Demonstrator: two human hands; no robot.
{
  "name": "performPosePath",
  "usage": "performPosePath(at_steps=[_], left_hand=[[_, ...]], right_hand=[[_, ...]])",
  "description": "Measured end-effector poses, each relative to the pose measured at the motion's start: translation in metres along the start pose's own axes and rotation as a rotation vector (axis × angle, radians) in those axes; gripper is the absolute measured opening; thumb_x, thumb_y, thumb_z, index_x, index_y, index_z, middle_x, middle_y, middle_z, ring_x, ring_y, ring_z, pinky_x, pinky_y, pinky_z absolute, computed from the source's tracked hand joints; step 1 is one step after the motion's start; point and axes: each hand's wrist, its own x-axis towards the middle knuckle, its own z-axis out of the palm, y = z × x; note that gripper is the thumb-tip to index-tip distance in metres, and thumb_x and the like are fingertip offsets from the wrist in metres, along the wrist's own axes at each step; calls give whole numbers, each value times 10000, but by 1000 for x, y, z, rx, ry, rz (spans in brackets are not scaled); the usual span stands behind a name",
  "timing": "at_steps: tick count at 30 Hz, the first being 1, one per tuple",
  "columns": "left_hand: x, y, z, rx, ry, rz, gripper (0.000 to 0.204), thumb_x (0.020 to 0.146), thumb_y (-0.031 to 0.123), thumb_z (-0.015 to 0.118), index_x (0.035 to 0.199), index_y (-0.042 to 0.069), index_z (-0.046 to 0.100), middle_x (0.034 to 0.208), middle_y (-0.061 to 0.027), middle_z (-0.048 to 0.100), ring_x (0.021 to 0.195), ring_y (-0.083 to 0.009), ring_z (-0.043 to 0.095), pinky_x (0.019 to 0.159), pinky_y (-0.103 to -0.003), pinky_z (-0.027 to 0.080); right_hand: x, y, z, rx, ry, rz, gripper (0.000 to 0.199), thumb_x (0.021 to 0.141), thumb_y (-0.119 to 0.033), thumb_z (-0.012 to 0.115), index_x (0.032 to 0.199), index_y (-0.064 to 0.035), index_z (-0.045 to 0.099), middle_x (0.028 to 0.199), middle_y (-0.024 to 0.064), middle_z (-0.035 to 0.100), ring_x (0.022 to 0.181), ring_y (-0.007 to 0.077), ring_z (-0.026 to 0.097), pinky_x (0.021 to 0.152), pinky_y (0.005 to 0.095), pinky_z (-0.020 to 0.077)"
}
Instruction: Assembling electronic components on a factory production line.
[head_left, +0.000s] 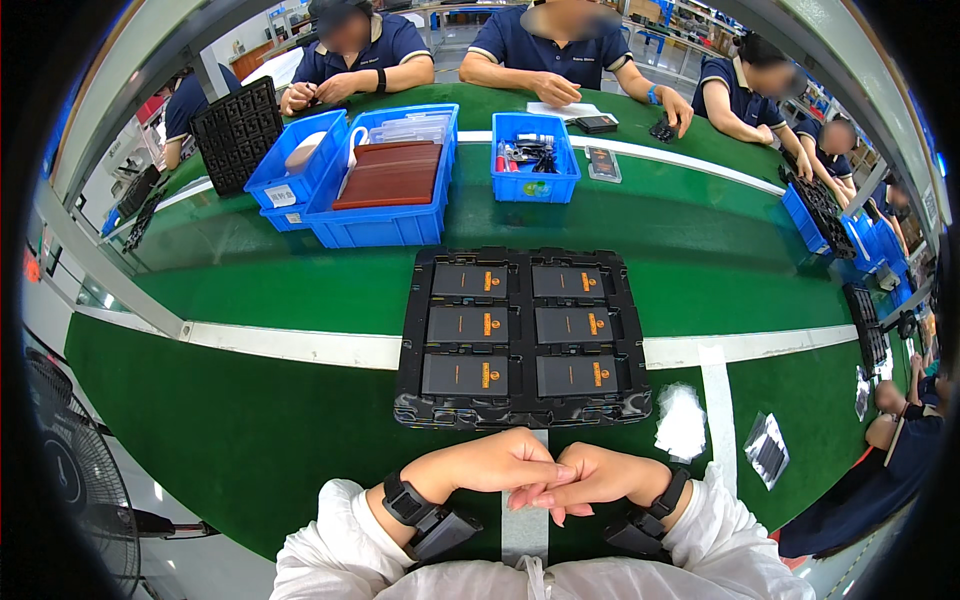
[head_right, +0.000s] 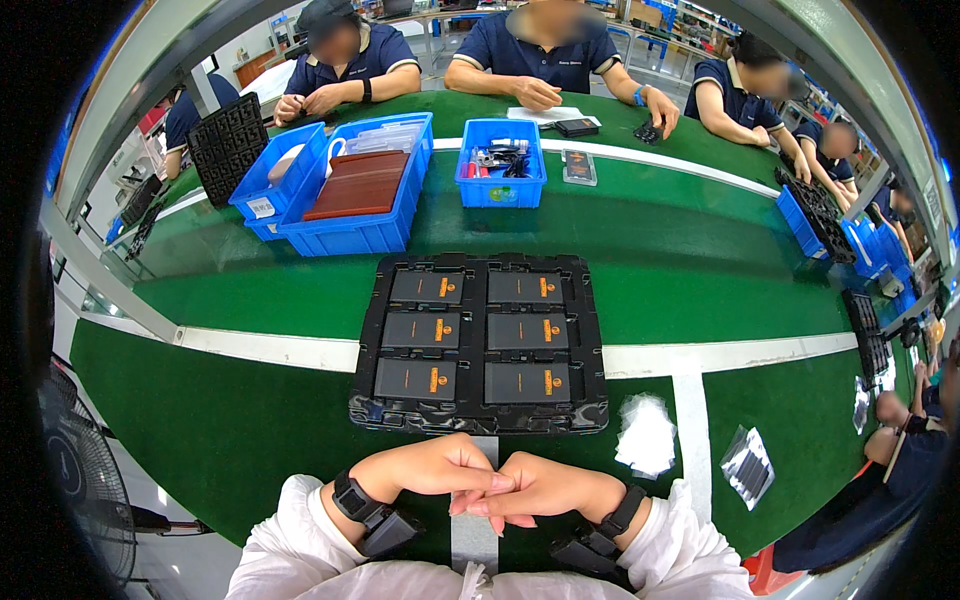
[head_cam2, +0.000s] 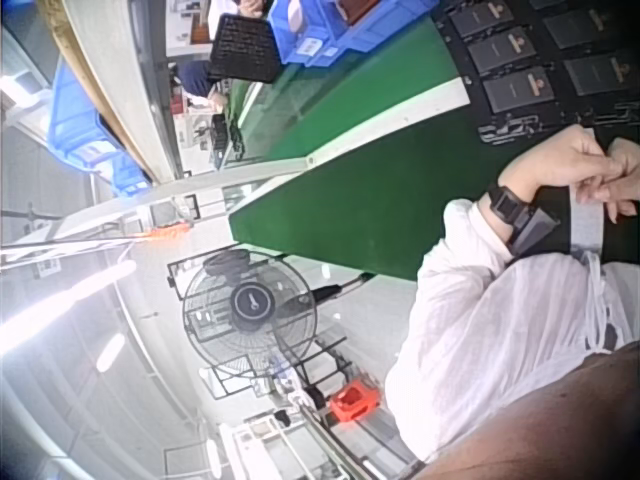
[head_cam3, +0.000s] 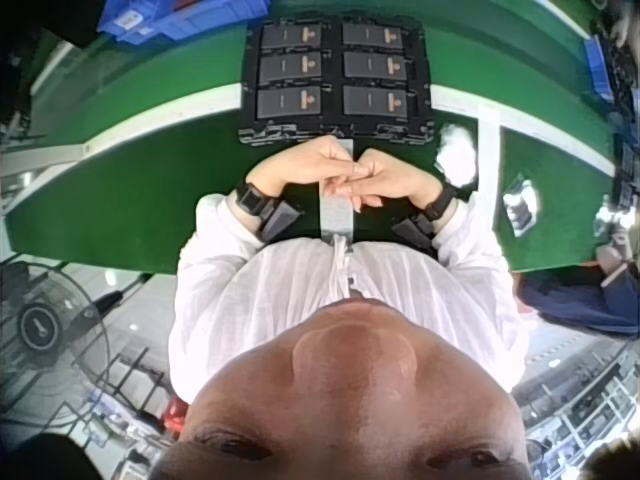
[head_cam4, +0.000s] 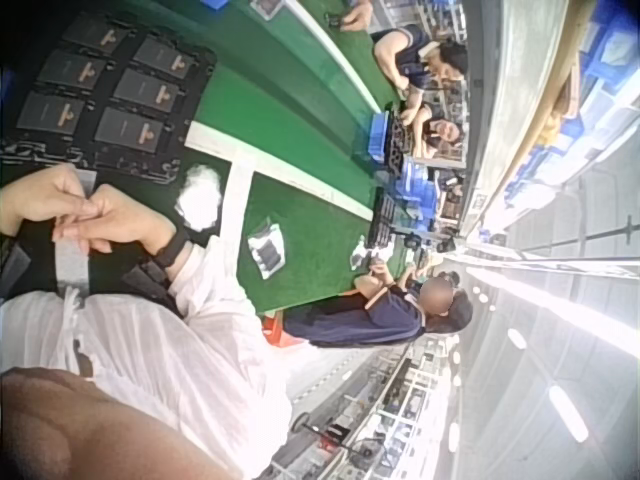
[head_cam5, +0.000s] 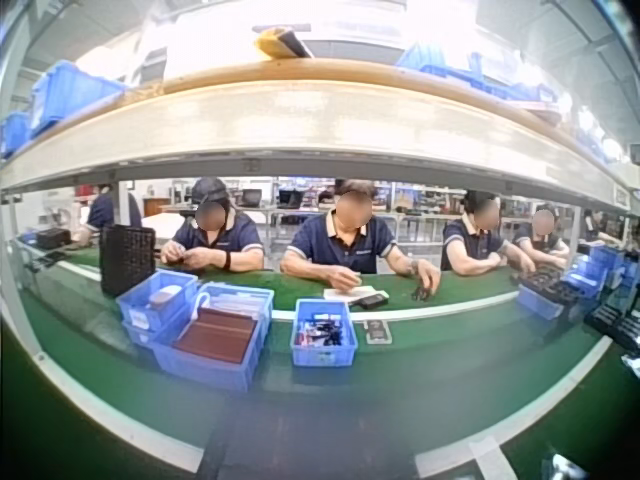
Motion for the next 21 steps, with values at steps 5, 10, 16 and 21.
performPosePath(at_steps=[5,10,16,21], left_hand=[[0,1,0,-1,2,-8,402,846,295,463,595,3,580,492,-33,518,434,-68,494,411,-190,385],[0,2,0,3,-5,-9,401,845,293,464,596,2,579,497,-35,519,436,-70,499,411,-189,387],[0,1,0,-8,-3,-4,402,849,290,458,595,2,578,490,-35,516,435,-69,497,411,-187,382],[0,2,0,-8,-6,0,404,850,287,456,592,1,577,486,-35,515,432,-68,495,412,-186,379]], right_hand=[[0,3,-1,-4,7,-4,251,830,-196,502,728,6,611,584,21,574,381,22,405,450,166,355],[0,3,0,-16,12,-9,263,831,-197,500,704,7,608,563,19,566,379,22,400,452,168,357],[0,2,0,-7,18,-6,235,831,-196,500,794,3,618,562,17,565,379,21,396,455,167,358],[-1,1,-1,-10,-3,7,226,830,-194,501,877,-4,613,565,12,563,384,19,399,444,165,351]])
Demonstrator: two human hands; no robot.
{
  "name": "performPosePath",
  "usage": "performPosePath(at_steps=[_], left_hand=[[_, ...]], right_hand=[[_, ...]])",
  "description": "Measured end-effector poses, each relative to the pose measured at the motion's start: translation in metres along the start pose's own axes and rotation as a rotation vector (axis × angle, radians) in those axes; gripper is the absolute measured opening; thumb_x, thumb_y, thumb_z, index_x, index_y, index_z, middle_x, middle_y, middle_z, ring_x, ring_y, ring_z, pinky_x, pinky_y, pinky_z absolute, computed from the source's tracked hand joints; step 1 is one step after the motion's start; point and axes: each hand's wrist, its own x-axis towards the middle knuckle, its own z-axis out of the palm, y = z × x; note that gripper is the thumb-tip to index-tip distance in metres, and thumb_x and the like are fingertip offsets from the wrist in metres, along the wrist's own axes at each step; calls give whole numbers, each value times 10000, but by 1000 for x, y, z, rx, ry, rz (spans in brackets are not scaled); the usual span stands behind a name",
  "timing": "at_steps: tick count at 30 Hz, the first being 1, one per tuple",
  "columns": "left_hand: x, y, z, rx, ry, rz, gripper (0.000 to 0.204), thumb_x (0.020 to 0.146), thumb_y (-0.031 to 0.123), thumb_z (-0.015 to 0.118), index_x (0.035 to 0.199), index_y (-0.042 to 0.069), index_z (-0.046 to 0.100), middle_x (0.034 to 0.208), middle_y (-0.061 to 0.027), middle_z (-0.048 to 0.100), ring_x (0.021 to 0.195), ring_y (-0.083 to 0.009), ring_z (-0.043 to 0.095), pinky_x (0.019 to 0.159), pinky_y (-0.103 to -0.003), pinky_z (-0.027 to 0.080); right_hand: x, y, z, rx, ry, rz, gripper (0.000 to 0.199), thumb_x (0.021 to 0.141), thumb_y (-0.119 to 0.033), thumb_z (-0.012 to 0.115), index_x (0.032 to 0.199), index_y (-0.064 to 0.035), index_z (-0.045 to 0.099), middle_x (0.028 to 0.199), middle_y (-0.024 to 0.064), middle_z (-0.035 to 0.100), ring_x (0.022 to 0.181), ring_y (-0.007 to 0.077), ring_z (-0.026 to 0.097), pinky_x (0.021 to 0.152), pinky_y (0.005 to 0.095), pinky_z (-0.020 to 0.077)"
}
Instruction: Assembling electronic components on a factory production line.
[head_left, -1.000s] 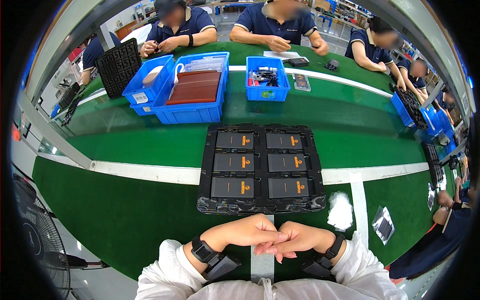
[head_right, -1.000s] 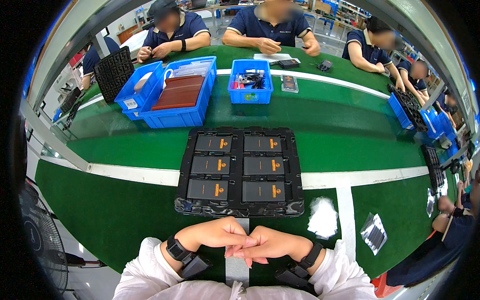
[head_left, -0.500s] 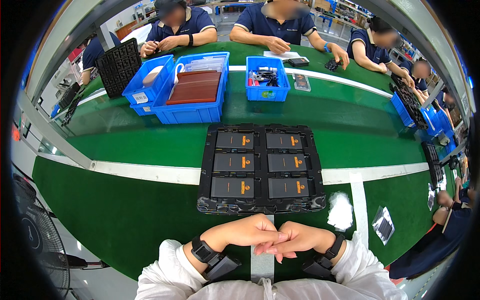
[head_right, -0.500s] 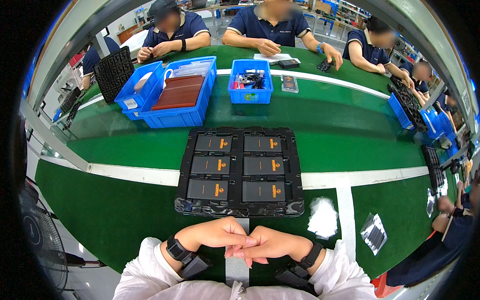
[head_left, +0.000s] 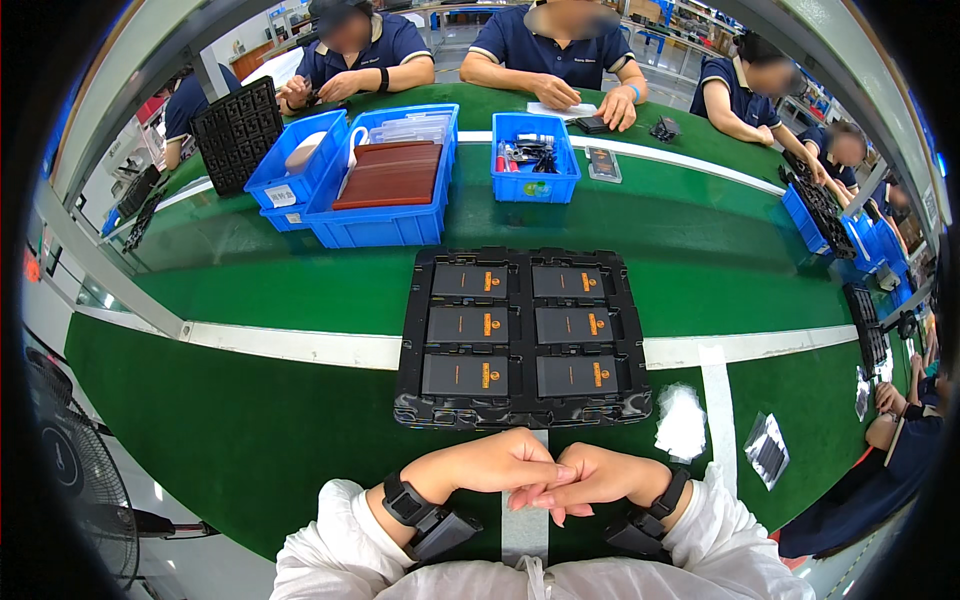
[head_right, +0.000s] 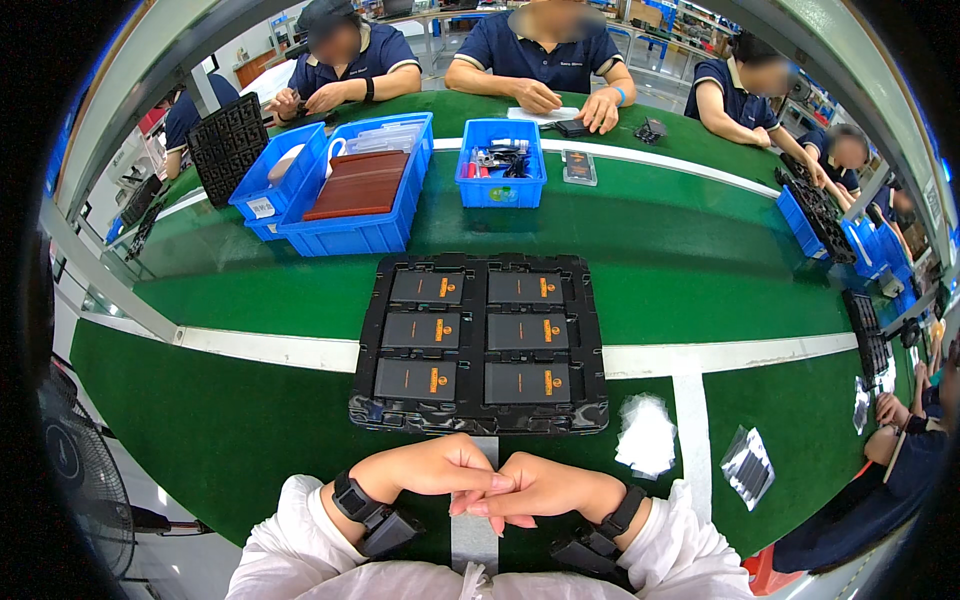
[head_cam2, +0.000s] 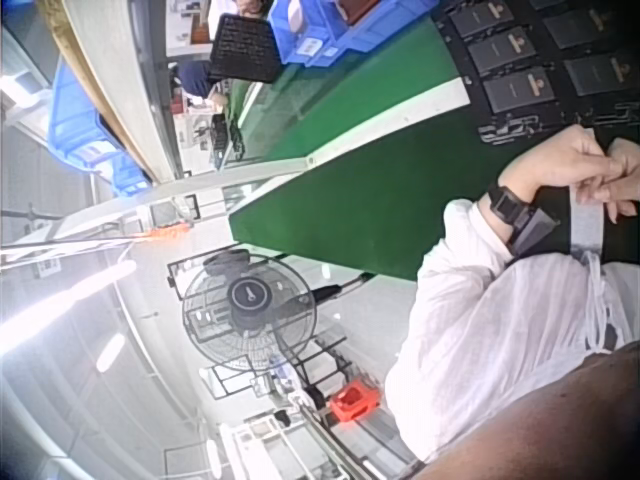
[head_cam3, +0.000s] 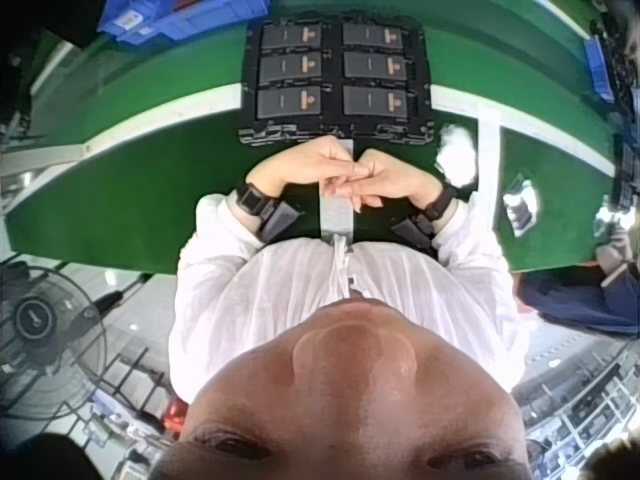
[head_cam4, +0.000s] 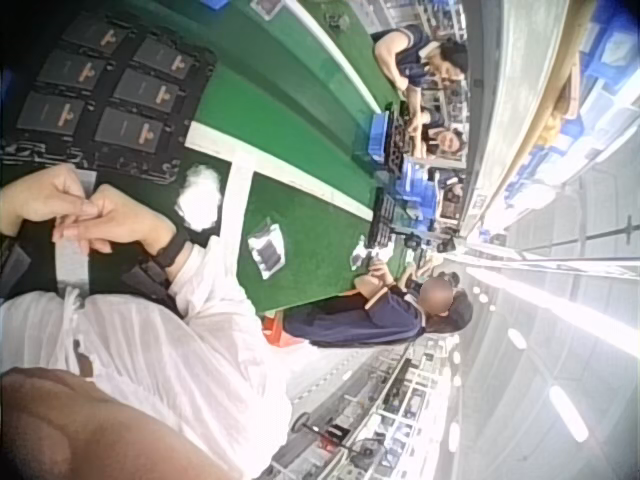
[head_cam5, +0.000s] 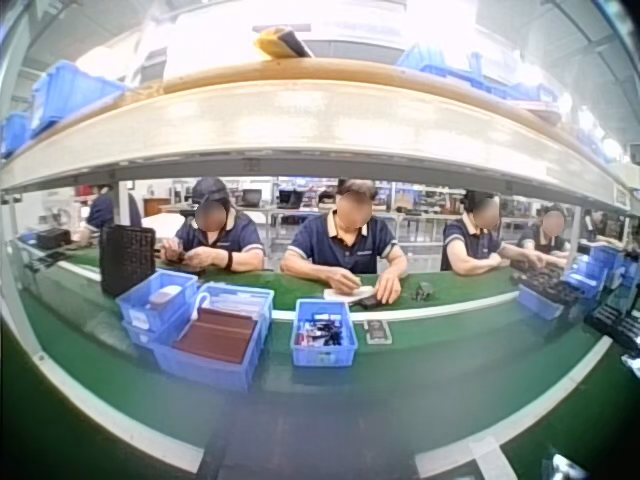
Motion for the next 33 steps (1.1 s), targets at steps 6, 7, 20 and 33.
performPosePath(at_steps=[6,7,20,33], left_hand=[[0,1,0,5,6,-8,407,849,289,458,587,1,576,484,-33,516,430,-67,496,414,-185,381],[0,1,0,9,6,-13,407,848,290,459,587,1,576,484,-32,516,431,-67,497,414,-184,381],[0,-1,0,4,12,-8,400,849,284,456,596,1,584,480,-24,511,431,-56,478,413,-186,361],[-1,0,1,1,13,-11,407,848,290,458,586,1,576,479,-28,513,429,-57,477,412,-187,363]], right_hand=[[0,-1,0,-2,-17,-11,236,832,-199,498,935,-13,599,558,6,556,384,18,399,436,163,344],[0,-1,0,-2,-17,-11,236,832,-199,498,935,-13,599,558,6,556,384,18,399,436,163,344],[1,0,2,-5,25,8,256,828,-199,503,716,2,615,547,14,557,383,19,403,470,168,364],[1,1,1,-16,20,20,311,831,-215,499,623,-7,599,374,0,422,382,27,397,515,188,382]])
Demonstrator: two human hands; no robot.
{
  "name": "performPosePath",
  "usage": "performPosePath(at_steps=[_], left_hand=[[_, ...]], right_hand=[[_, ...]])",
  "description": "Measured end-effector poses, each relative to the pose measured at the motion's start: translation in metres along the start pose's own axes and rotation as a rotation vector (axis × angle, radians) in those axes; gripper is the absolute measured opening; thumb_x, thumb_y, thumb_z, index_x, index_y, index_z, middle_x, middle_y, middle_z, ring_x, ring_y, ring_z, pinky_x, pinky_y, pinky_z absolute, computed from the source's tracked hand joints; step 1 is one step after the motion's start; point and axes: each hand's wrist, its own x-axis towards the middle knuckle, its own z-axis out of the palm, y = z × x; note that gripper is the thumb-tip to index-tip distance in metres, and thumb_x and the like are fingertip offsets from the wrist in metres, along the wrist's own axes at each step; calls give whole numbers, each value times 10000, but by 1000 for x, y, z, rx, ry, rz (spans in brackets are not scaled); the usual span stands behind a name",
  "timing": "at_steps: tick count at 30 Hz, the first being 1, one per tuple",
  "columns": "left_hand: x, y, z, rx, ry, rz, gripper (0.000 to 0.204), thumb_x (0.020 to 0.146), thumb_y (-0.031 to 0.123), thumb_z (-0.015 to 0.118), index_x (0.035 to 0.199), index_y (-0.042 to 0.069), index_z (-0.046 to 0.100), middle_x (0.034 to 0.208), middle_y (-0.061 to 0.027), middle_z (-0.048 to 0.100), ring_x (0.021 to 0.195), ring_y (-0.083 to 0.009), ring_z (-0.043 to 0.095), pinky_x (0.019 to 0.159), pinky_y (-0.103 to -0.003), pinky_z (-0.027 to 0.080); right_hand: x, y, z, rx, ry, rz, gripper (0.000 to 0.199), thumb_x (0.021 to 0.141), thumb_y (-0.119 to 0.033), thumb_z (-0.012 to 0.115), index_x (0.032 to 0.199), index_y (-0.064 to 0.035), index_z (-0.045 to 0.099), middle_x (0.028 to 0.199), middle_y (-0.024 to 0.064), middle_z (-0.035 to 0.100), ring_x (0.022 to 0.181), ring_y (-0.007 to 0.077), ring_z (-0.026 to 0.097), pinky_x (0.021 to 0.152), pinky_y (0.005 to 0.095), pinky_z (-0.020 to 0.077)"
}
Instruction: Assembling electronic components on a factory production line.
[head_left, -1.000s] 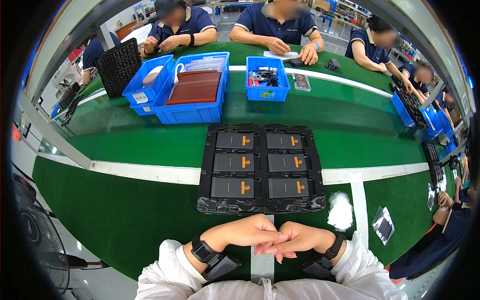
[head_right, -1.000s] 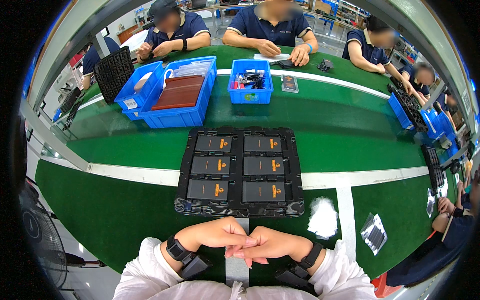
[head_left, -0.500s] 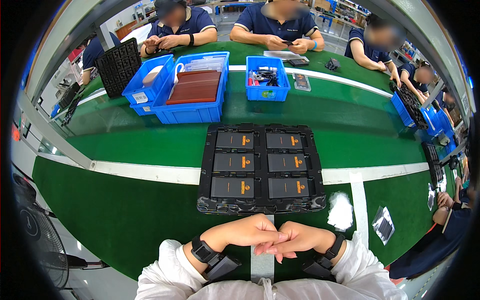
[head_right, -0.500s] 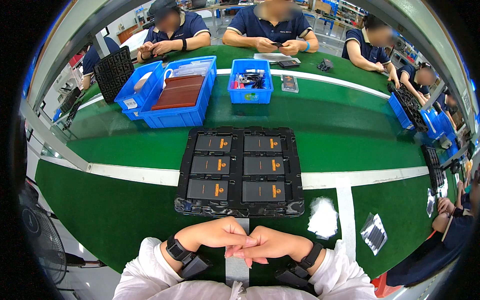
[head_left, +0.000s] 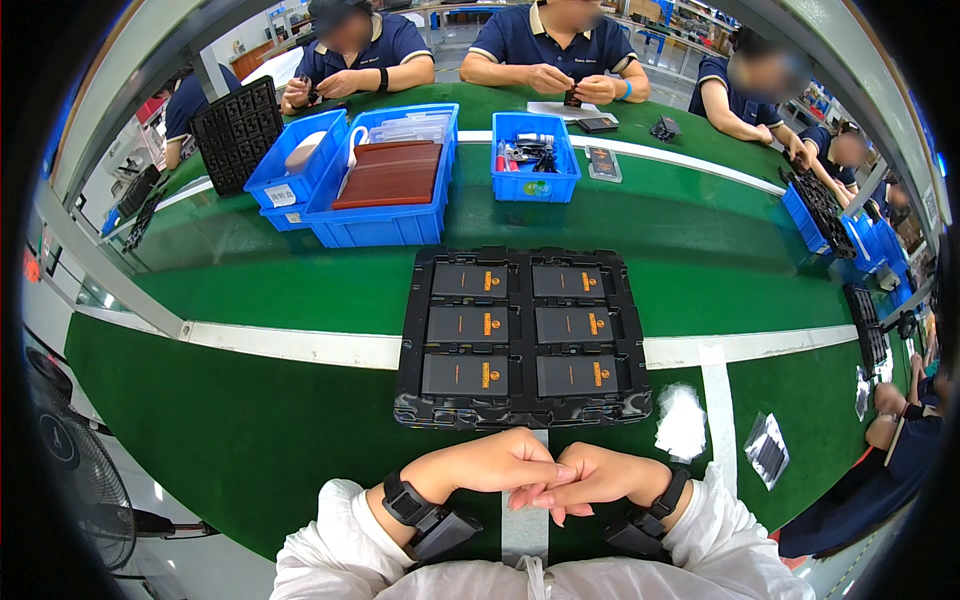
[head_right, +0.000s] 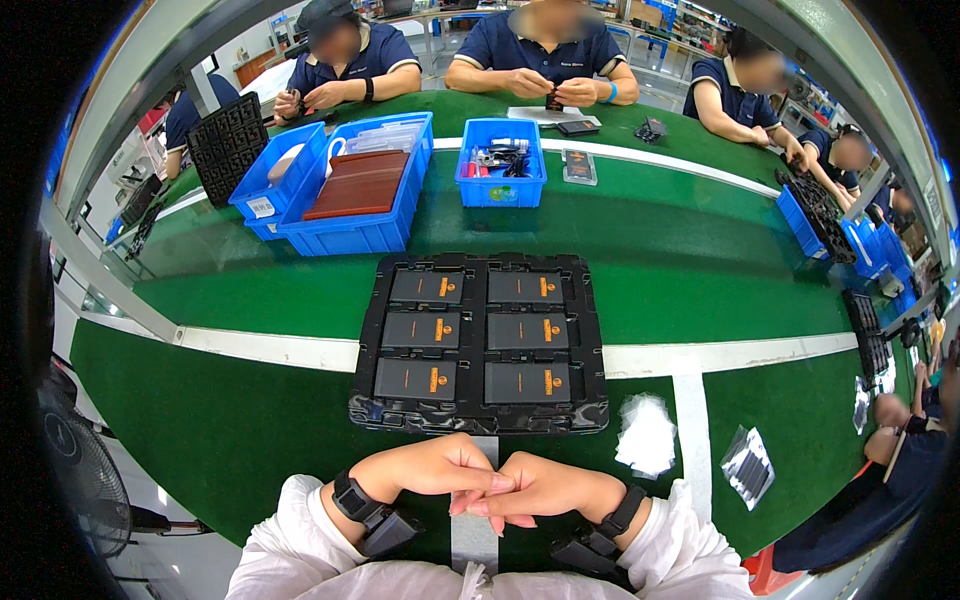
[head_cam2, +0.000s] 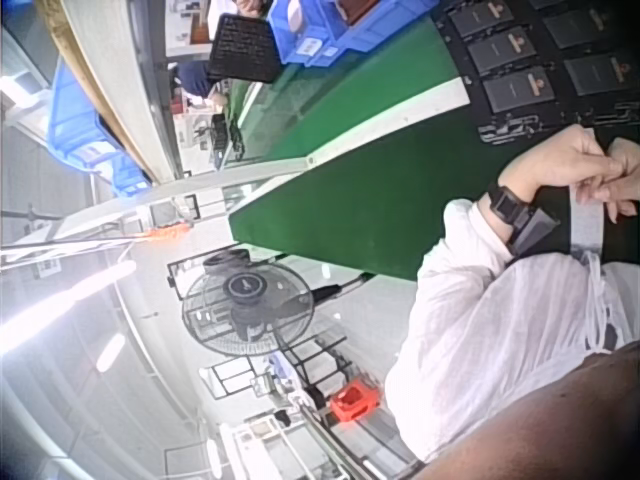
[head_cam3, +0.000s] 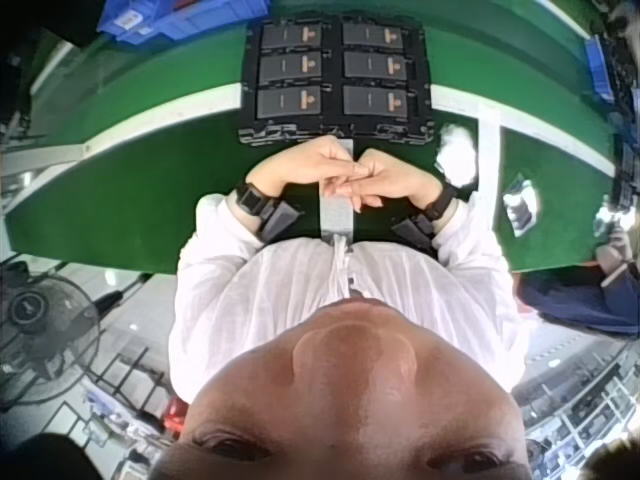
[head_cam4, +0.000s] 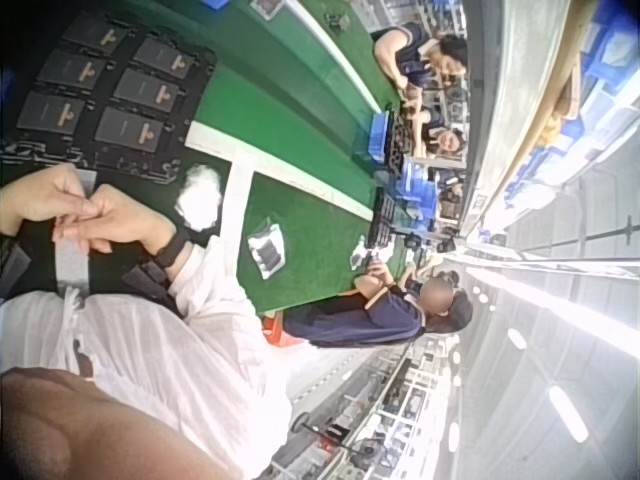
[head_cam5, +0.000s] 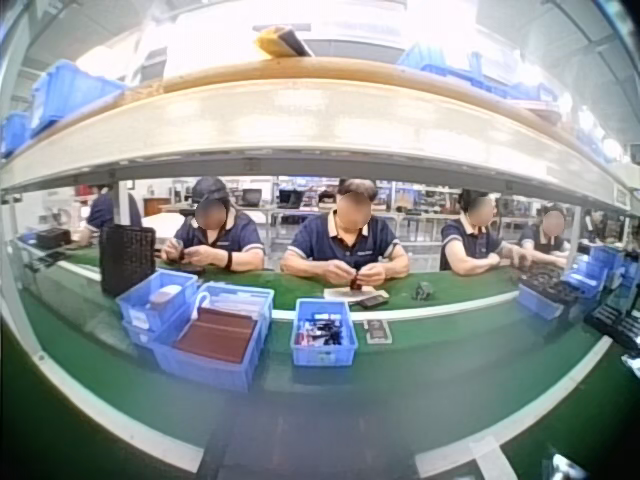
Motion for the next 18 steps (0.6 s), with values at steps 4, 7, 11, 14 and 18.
performPosePath(at_steps=[4,7,11,14,18], left_hand=[[0,-1,-1,2,-6,-9,408,848,295,460,593,0,578,490,-34,518,437,-68,498,416,-186,381],[0,0,-1,6,3,-5,406,848,291,460,591,0,577,483,-30,515,433,-61,486,415,-186,369],[0,0,0,14,-1,12,405,849,288,458,588,2,577,476,-26,512,429,-54,473,414,-187,356],[0,1,-1,24,-4,16,403,849,285,457,588,3,577,469,-21,508,427,-50,463,414,-188,346],[0,-1,0,8,4,10,402,848,286,460,586,4,576,476,-26,511,429,-55,475,411,-186,352]], right_hand=[[0,1,0,3,1,-10,302,830,-214,502,637,-4,602,410,5,460,381,27,398,488,184,372],[0,1,0,18,1,-5,292,829,-209,503,650,1,599,471,11,509,380,27,402,455,178,358],[-1,-2,1,22,-6,-10,232,828,-196,502,786,2,614,558,15,559,381,22,406,430,165,343],[-1,-3,1,25,-12,-12,223,828,-191,501,872,-1,610,583,18,571,383,19,407,428,161,342],[0,-3,0,25,-13,-9,222,826,-188,502,859,2,613,591,21,578,384,18,408,436,162,348]])
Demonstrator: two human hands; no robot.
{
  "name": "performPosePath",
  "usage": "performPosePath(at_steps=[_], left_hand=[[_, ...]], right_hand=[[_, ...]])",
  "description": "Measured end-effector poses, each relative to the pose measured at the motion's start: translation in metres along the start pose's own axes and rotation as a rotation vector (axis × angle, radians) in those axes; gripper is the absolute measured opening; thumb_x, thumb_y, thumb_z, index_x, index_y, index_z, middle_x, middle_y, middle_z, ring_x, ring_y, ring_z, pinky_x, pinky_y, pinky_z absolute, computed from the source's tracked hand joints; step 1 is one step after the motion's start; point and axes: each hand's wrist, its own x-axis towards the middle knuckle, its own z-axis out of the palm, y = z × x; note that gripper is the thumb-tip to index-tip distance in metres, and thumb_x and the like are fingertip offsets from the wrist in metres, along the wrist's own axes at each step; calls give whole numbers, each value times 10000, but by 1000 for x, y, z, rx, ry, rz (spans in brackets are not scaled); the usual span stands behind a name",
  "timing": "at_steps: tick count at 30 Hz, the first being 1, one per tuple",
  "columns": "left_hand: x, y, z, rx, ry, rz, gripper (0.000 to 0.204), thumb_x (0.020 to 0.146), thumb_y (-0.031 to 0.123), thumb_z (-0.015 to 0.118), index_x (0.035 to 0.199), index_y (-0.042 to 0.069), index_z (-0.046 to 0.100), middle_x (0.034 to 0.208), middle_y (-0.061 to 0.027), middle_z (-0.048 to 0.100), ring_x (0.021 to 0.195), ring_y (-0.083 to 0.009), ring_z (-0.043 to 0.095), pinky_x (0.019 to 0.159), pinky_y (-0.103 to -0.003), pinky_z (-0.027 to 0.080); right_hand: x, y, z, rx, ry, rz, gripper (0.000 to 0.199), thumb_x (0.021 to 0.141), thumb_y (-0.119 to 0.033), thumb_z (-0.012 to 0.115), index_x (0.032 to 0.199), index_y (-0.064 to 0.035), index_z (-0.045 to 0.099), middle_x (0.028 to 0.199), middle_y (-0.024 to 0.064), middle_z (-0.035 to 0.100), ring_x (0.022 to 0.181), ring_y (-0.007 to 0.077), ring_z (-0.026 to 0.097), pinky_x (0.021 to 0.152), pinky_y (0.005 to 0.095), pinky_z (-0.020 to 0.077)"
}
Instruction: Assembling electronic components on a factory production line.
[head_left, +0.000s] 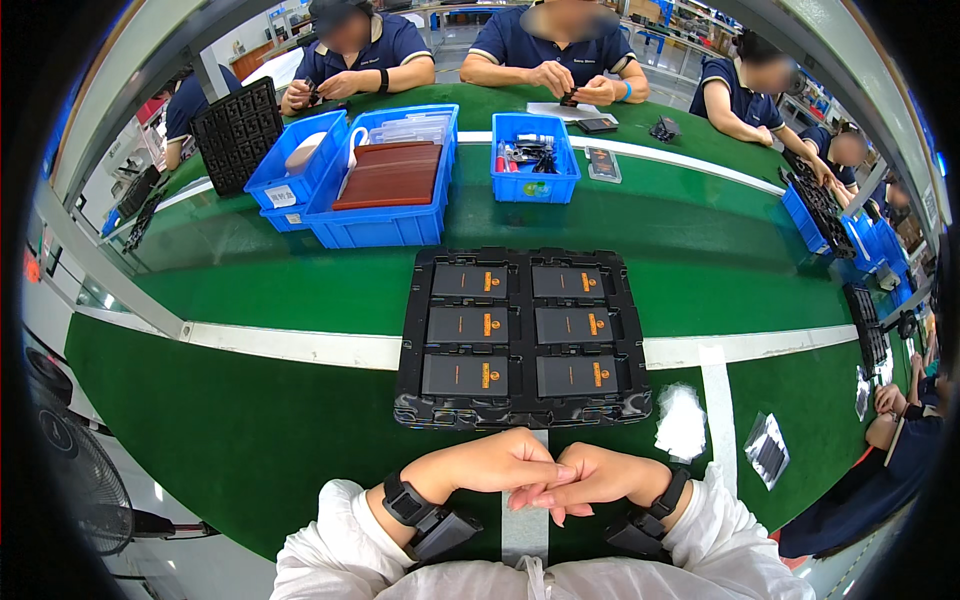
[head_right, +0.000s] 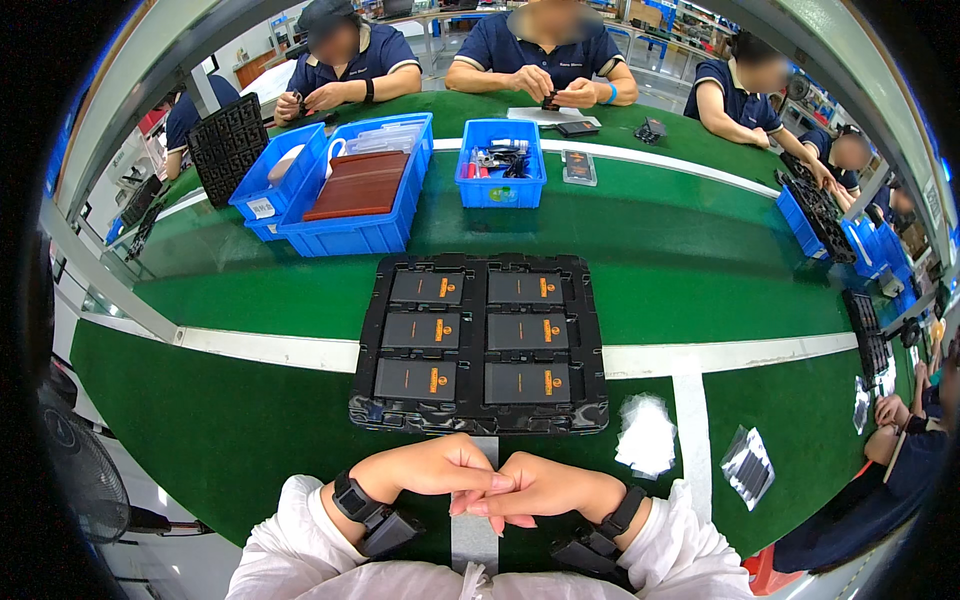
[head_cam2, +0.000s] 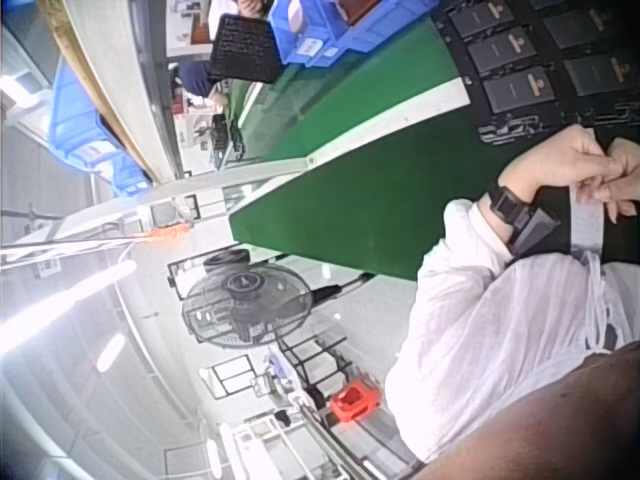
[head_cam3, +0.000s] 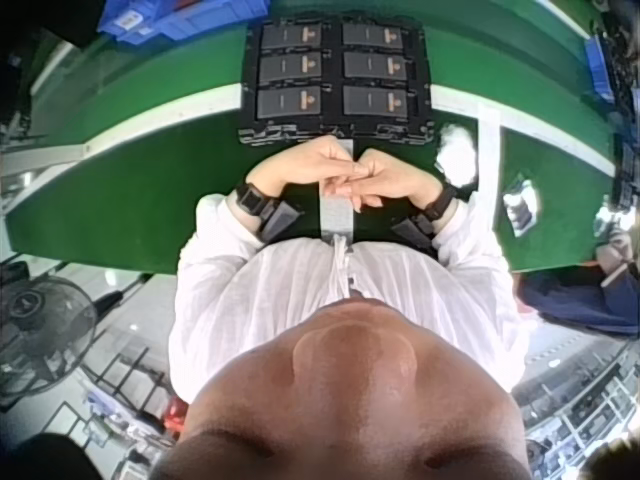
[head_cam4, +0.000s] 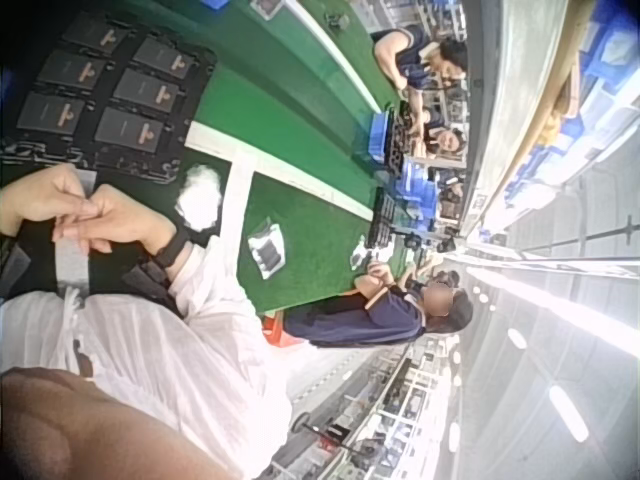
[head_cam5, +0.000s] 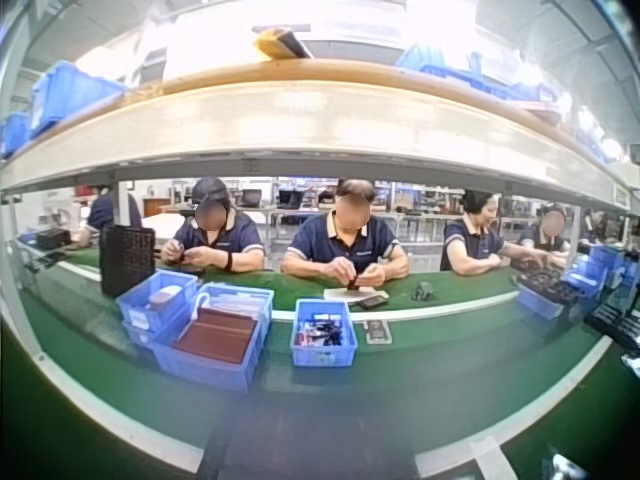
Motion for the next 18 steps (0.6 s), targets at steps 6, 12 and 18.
performPosePath(at_steps=[6,12,18], left_hand=[[0,0,-1,-5,-7,2,402,847,289,462,588,3,575,488,-34,516,436,-64,493,414,-187,374],[0,0,0,-18,-8,2,402,846,291,465,590,2,575,489,-33,516,433,-65,494,410,-187,379],[0,-1,-1,-18,-9,8,402,846,292,465,593,1,577,488,-34,517,432,-66,497,410,-186,382]], right_hand=[[0,5,-2,-21,10,-10,230,826,-189,502,778,2,620,572,22,572,384,18,407,476,169,371],[1,1,0,4,5,-25,222,826,-186,505,823,5,617,576,21,574,384,17,404,463,163,364],[0,-1,1,7,19,1,225,826,-187,506,830,10,615,592,23,579,384,18,404,441,165,353]])
